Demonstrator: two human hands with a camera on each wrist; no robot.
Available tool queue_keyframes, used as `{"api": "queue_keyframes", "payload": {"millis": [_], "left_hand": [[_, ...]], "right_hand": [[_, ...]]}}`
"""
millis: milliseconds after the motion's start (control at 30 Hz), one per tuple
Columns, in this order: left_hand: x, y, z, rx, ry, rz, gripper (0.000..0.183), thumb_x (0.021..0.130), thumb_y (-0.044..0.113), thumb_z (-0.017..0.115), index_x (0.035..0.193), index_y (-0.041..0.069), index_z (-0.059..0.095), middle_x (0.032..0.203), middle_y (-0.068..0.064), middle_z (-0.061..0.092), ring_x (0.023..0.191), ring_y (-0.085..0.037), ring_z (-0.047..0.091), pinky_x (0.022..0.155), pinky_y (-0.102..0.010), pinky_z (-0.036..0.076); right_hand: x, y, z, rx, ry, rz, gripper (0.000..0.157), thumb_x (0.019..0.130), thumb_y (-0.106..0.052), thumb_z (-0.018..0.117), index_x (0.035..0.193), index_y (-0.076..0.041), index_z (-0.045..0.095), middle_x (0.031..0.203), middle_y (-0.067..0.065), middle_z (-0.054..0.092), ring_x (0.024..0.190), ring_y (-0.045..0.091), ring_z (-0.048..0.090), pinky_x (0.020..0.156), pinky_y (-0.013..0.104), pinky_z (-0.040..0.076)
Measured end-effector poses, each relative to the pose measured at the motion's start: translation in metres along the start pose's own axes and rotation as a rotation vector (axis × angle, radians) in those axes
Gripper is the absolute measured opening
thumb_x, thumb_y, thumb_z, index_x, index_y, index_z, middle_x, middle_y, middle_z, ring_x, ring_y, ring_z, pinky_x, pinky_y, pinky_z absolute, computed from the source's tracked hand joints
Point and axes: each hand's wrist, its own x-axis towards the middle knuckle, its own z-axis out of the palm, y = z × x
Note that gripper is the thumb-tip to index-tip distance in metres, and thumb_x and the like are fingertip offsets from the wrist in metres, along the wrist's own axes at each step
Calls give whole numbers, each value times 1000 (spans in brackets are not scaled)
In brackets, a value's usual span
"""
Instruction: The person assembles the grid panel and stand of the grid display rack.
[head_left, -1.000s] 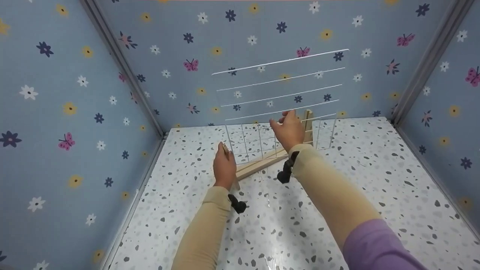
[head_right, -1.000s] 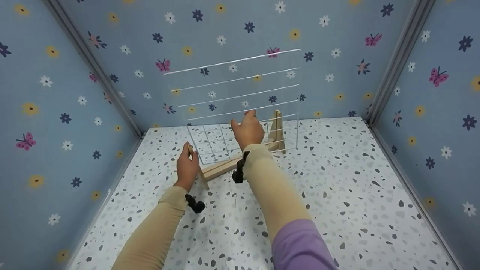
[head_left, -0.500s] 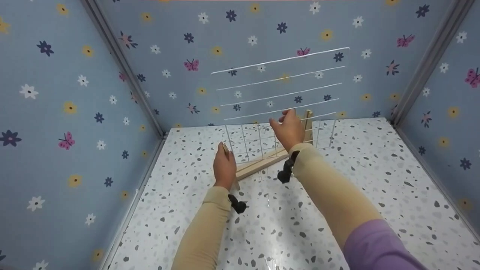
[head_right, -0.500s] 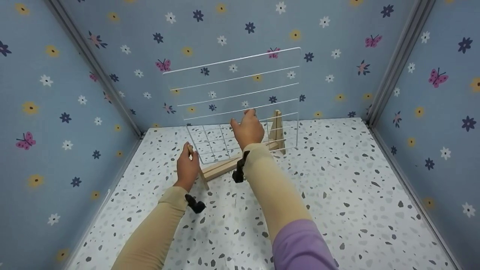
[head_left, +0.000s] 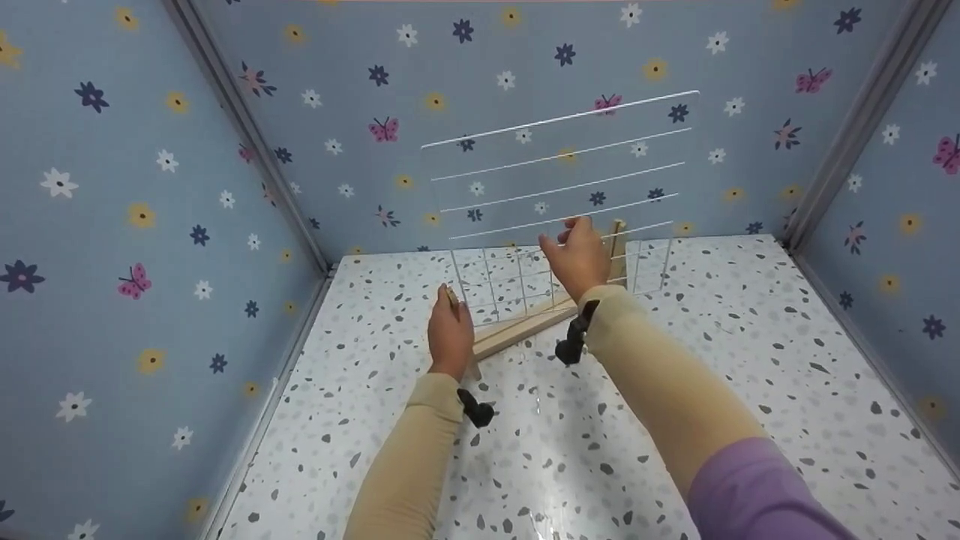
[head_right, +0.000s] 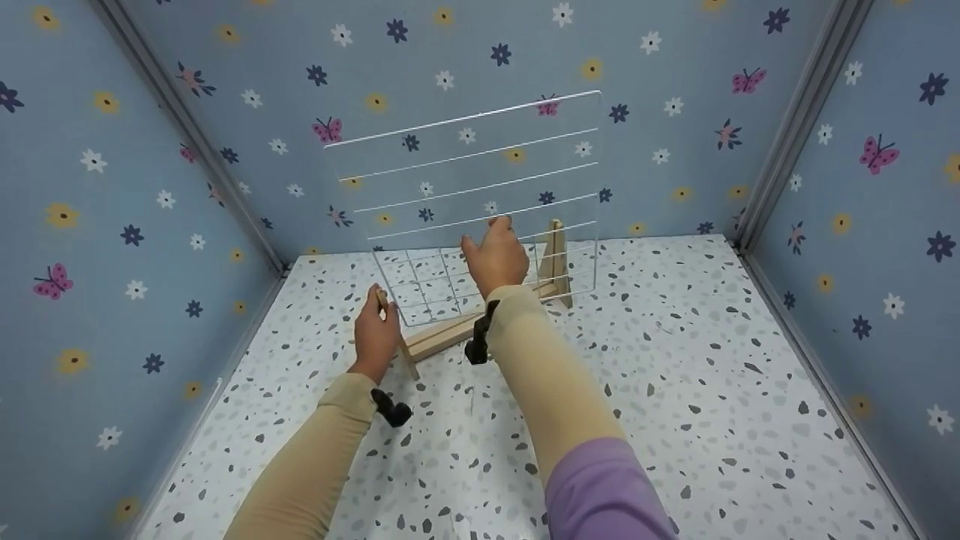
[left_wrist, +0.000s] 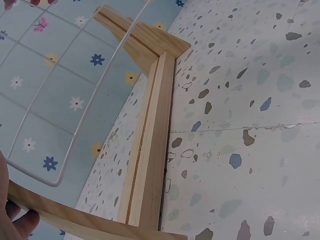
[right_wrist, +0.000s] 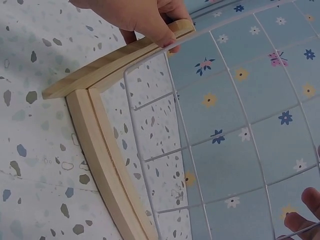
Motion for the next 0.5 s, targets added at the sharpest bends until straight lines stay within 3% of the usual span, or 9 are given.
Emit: {"api": "queue_keyframes", "payload": {"millis": [500], "left_hand": [[-1, 2, 1, 6, -2, -12, 60, 109, 21, 45, 161, 5, 20, 151, -15, 47, 137, -25, 47, 109, -37, 44]], "right_hand": [[2, -2, -2, -18, 11, 15, 52, 95, -45, 68, 129, -10, 52, 114, 7, 65, 96, 26, 64, 84, 45, 51]]}}
